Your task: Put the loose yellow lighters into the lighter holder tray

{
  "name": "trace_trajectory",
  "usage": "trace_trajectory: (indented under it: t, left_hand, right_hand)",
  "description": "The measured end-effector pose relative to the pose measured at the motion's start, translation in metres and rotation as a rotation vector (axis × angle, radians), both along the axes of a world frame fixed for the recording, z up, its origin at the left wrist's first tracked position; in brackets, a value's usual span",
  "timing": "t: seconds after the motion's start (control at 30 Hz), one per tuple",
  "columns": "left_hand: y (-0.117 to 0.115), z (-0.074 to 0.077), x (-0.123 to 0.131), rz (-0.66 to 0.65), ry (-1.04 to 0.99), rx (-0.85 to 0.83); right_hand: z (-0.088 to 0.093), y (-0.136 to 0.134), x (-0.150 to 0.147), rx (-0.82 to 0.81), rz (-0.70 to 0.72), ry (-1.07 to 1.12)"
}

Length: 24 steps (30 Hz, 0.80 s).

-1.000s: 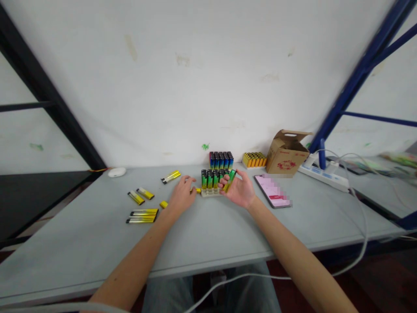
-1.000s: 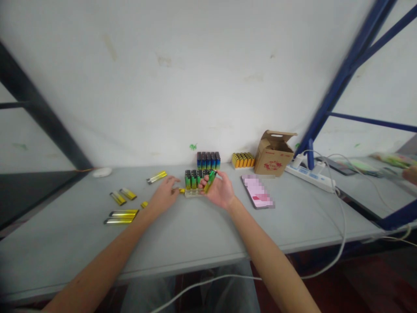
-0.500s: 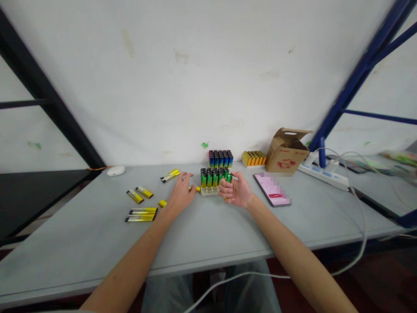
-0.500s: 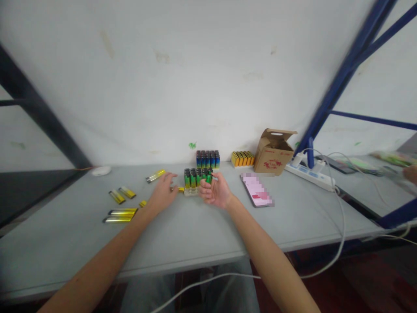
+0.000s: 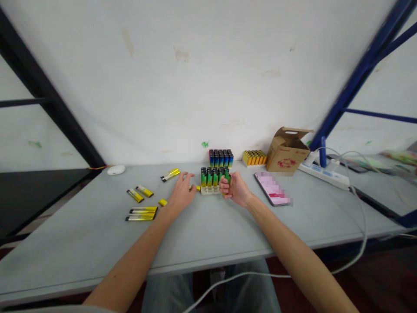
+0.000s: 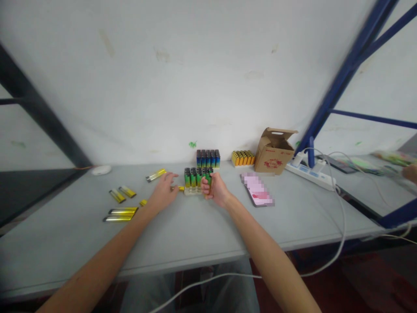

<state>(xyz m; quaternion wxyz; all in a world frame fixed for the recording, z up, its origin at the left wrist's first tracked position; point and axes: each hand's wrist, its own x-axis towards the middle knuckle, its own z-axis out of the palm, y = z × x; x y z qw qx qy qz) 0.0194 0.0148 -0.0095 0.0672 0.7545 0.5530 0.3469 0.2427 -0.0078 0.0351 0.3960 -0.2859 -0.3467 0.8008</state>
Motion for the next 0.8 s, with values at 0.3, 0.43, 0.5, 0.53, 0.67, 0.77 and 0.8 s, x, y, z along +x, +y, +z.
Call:
trace_trajectory:
  t: [0.3, 0.43, 0.5, 0.53, 0.67, 0.77, 0.8]
  left_hand:
    - [-0.0006, 0.0002, -0.0005, 0.010, 0.031, 0.030]
    - [-0.0006, 0.0005, -0.0003, 0.005, 0.025, 0.038]
    - [-0.0003, 0.0001, 0.0001, 0.005, 0.023, 0.030]
    - [-0.0002, -0.0002, 0.0001, 0.006, 0.025, 0.026]
    - [0.0003, -0.0012, -0.0007, -0.005, 0.051, 0.049]
    - [0.0011, -0.0021, -0.0019, -0.027, 0.078, 0.059]
    - [0.0014, -0.0023, -0.0023, -0.033, 0.083, 0.055]
  right_hand:
    - [0.0025, -0.0018, -0.0021, 0.003, -0.013, -0.003]
    - [0.0017, -0.0015, -0.0022, 0.010, 0.005, -0.006]
    - [0.0011, -0.0013, -0.0027, 0.012, 0.013, -0.011]
    - [0.0007, -0.0013, -0.0030, 0.014, 0.018, -0.010]
    - [-0.0012, -0.0009, -0.0036, 0.019, 0.022, 0.003]
    - [-0.0017, -0.0009, -0.0022, 0.039, 0.013, 0.040]
    - [-0.0015, -0.0010, -0.0013, 0.052, 0.011, 0.061]
